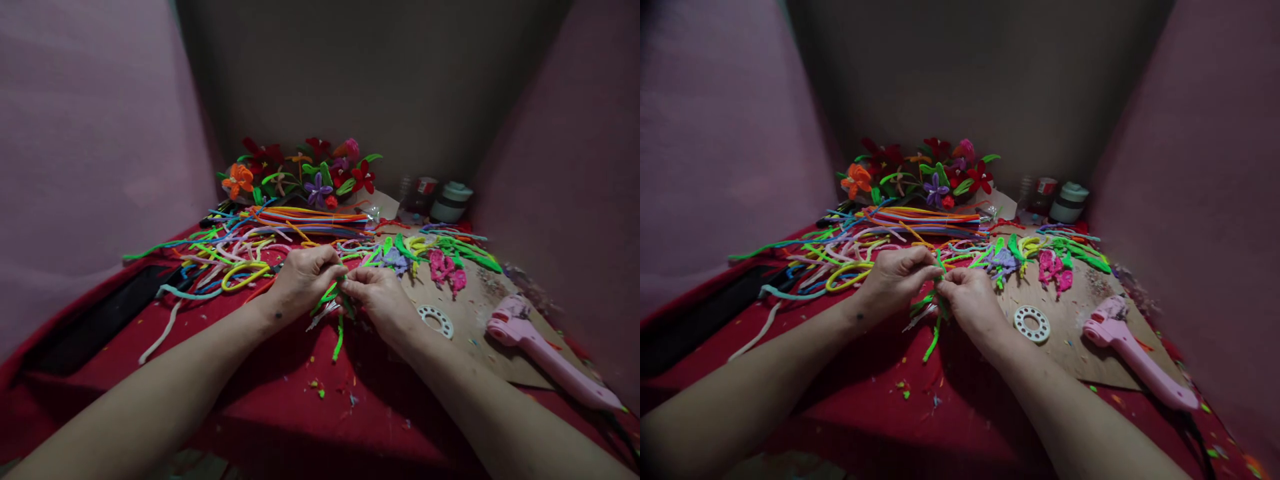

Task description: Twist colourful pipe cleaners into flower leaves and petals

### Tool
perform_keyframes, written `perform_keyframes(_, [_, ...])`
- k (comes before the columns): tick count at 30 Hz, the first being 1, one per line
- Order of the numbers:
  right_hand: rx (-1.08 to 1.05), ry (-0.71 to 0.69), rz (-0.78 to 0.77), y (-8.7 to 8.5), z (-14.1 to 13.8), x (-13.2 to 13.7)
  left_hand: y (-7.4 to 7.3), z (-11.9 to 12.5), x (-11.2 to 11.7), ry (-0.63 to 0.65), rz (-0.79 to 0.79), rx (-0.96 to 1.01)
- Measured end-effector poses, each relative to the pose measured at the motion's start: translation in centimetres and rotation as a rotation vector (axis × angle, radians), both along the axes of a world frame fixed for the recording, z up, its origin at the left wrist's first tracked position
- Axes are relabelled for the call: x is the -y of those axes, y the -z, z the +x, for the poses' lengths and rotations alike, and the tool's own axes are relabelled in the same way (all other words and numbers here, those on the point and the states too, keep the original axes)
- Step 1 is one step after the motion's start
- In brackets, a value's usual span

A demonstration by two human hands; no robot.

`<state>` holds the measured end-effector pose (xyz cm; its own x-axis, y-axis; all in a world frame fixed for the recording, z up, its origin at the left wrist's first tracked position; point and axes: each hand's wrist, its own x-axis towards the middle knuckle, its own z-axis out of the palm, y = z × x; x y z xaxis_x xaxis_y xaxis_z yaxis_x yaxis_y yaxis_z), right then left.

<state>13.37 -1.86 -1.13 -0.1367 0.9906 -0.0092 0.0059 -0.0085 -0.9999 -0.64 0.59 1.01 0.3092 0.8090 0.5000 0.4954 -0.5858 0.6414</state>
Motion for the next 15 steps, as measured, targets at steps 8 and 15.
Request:
perform_keyframes(8, [-0.301,0.081,-0.051,-0.6,0.1,-0.2,-1.7,-0.4,-0.1,0.08,-0.505,0.111])
perform_keyframes(15, [-0.399,0.136,-0.051,0.3,0.1,-0.7,-0.6,-0.1,0.2,0.136,-0.208,-0.138])
